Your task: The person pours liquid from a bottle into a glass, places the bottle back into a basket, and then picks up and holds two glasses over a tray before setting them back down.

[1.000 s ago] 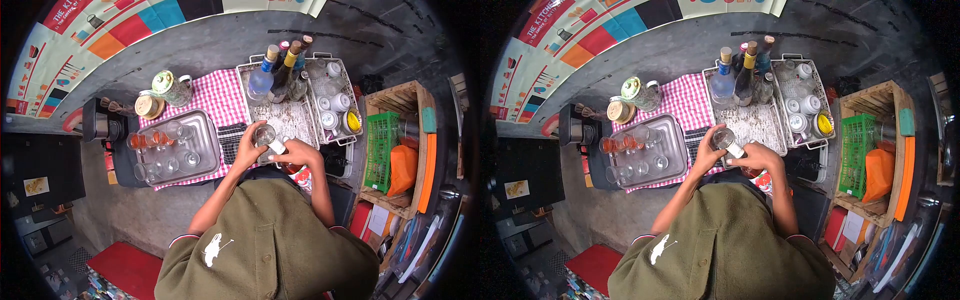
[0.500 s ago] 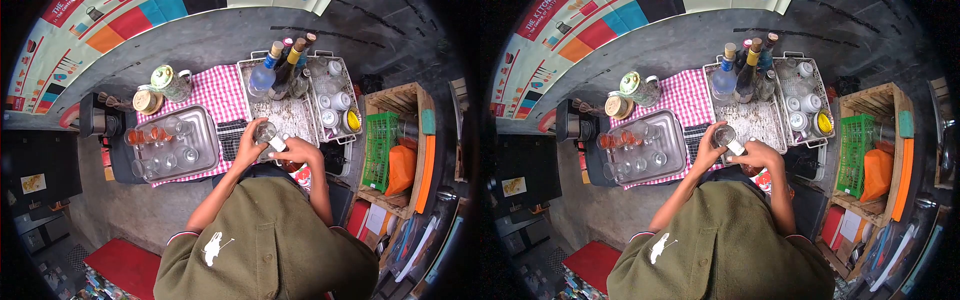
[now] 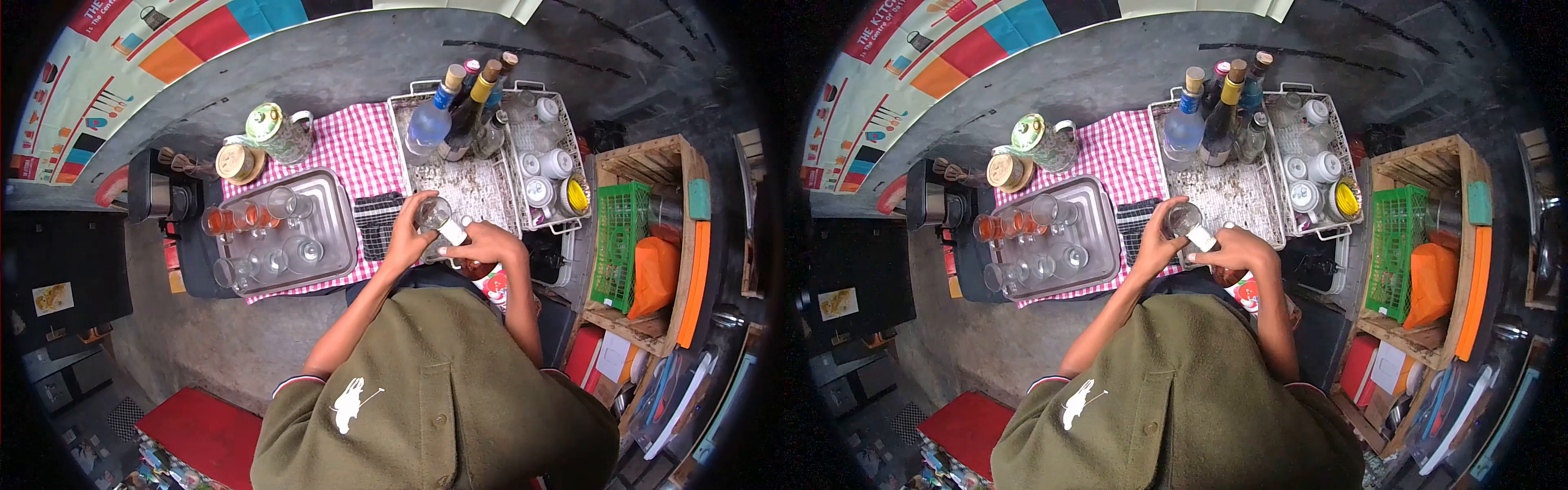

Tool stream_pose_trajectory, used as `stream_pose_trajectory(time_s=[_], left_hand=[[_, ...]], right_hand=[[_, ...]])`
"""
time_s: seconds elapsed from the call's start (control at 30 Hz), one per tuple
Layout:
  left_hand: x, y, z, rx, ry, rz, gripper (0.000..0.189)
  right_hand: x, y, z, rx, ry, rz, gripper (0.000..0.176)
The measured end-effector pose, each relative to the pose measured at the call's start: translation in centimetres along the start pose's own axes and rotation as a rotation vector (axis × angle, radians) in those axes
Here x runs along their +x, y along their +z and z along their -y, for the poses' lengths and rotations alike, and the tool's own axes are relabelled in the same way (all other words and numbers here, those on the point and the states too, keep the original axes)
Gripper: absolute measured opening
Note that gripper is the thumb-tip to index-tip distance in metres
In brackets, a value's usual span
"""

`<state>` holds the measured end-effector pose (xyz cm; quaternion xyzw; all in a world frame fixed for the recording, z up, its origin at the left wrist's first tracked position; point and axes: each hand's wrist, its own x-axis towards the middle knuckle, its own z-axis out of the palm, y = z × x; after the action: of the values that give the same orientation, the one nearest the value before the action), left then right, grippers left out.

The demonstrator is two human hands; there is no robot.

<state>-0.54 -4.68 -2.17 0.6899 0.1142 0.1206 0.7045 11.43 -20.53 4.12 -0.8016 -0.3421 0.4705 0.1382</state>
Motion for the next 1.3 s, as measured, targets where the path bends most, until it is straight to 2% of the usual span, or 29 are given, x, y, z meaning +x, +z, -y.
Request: stream_pose_trajectory(time_s=[0.33,0.53,0.83,1.03,1.3], left_hand=[[0.1,0.1,0.0,0.014,0.002,-0.014,0.069],[0.0,0.2,0.2,-0.012,0.007,-0.029,0.068],[0.1,0.2,0.6,0.024,0.018,-0.019,0.069],[0.2,0.2,0.6,0.037,0.034,-0.032,0.068],[0.2,0.2,1.3,0.002,0.008,-0.032,0.07]], right_hand=[[0.1,0.0,0.1,-0.05,0.009,-0.008,0.075],[-0.1,-0.2,0.8,-0.038,0.062,0.009,0.074],[0.3,0.6,-0.2,-0.005,0.011,-0.048,0.074],[0.1,0.2,0.5,-0.041,0.083,-0.03,0.074],[1.0,1.1,-0.7,-0.005,0.046,-0.033,0.074]])
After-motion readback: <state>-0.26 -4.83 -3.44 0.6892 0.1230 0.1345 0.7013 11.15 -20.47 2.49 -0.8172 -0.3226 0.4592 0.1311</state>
